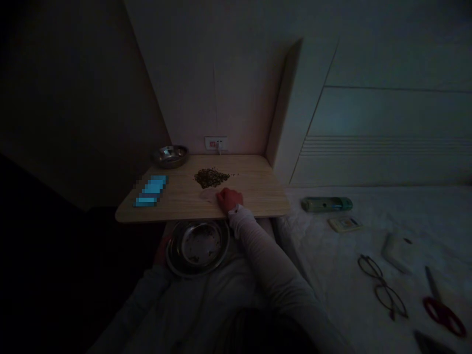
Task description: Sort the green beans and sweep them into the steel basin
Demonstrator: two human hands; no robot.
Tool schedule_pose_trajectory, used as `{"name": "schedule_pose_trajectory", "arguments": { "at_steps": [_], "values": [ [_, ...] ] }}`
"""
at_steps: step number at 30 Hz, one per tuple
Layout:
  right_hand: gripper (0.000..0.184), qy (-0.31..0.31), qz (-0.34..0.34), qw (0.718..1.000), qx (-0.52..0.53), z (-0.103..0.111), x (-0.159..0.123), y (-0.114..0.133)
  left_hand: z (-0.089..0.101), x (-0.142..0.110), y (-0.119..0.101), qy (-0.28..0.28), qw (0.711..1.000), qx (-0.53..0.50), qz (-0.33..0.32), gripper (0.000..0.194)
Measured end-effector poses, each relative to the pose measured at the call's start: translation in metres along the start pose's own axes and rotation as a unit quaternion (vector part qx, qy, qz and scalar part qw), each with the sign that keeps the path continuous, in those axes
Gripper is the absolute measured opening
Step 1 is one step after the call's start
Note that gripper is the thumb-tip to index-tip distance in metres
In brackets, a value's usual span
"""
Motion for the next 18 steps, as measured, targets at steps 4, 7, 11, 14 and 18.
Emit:
{"name": "schedule_pose_trajectory", "arguments": {
  "at_steps": [4,7,11,14,18],
  "values": [
    [0.033,-0.003,-0.046,0.999,-0.024,0.008,0.003,-0.03,-0.001,0.003,-0.002,0.009,0.999,0.027,-0.014,0.018],
    [0.033,-0.006,-0.068,0.997,-0.036,0.014,0.006,-0.051,0.002,0.008,-0.002,0.017,0.999,0.034,-0.018,0.016],
    [0.034,-0.006,-0.089,0.995,-0.039,0.019,0.01,-0.074,0.002,0.01,-0.001,0.028,0.999,0.032,-0.02,0.012],
    [0.034,-0.005,-0.105,0.994,-0.04,0.025,0.014,-0.087,0.004,0.01,-0.002,0.018,0.999,0.021,-0.026,0.012],
    [0.035,-0.013,-0.102,0.993,-0.051,0.032,0.02,-0.094,0.005,0.012,0.0,0.013,1.0,0.021,-0.008,0.013]
  ]
}}
Point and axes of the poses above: each hand's wrist, its own x-axis towards the middle knuckle, its own z-axis out of the back of the hand, y = z × x, the point moved 8 cm from there along x, towards the middle knuckle, and after that the axes turned 14 degrees about z, right-handed, at the moved point
